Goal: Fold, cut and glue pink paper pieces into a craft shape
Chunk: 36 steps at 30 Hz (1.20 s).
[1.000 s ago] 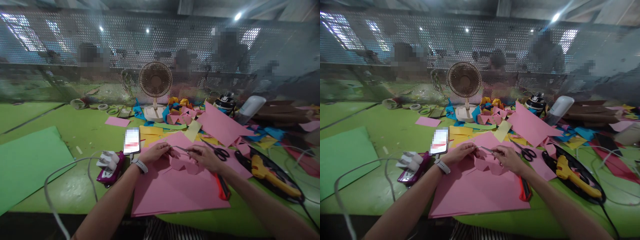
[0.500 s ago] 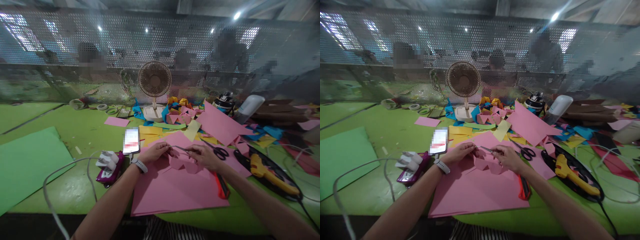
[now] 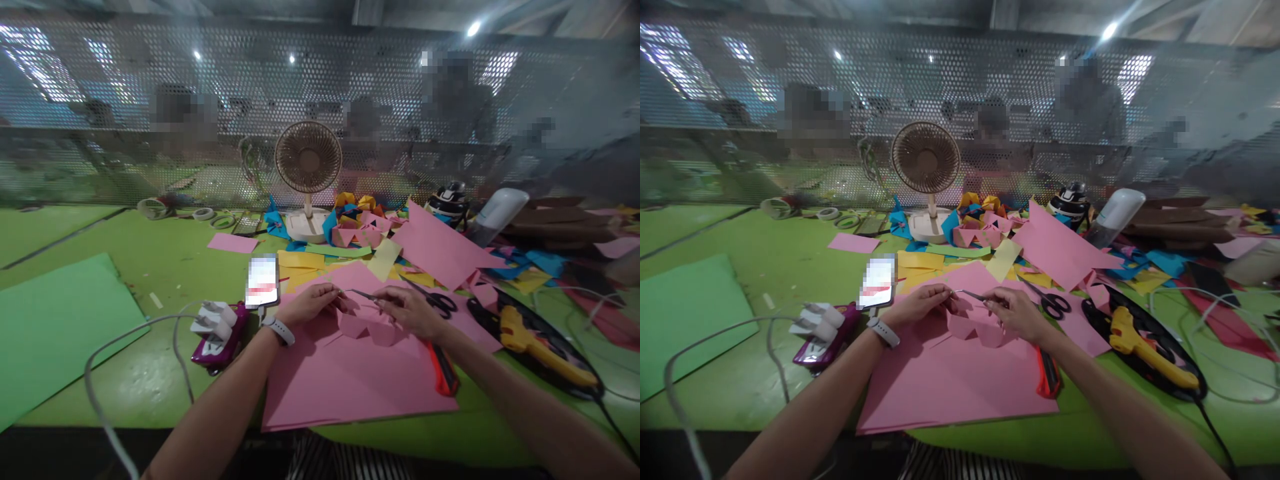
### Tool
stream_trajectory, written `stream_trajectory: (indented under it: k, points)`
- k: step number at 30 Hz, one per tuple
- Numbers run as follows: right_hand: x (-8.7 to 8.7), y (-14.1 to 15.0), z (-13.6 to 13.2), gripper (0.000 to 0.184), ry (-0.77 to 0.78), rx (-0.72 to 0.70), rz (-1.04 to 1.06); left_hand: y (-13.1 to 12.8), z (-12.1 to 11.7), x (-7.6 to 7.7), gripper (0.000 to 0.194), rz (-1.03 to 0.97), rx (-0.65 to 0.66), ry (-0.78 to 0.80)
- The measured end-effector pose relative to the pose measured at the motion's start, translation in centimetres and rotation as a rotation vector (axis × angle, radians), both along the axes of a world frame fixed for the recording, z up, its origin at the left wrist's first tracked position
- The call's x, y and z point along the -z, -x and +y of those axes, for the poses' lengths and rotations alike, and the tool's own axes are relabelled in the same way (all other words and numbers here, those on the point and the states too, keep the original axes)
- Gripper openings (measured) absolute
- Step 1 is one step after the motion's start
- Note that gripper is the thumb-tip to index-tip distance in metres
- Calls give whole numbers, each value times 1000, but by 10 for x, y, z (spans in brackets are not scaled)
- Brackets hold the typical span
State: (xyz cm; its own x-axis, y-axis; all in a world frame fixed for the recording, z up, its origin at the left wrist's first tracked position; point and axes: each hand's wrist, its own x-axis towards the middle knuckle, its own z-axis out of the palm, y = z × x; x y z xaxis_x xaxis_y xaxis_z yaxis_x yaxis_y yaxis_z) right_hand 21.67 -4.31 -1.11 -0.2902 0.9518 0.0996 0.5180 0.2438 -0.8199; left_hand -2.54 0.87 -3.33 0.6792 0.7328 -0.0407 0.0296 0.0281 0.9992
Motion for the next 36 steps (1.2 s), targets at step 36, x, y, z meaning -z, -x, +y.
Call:
stream_trajectory:
  k: [36]
  points:
    - [6,-3,2,26,69,-36,36,-3,-2,-1,35,-83,76,32]
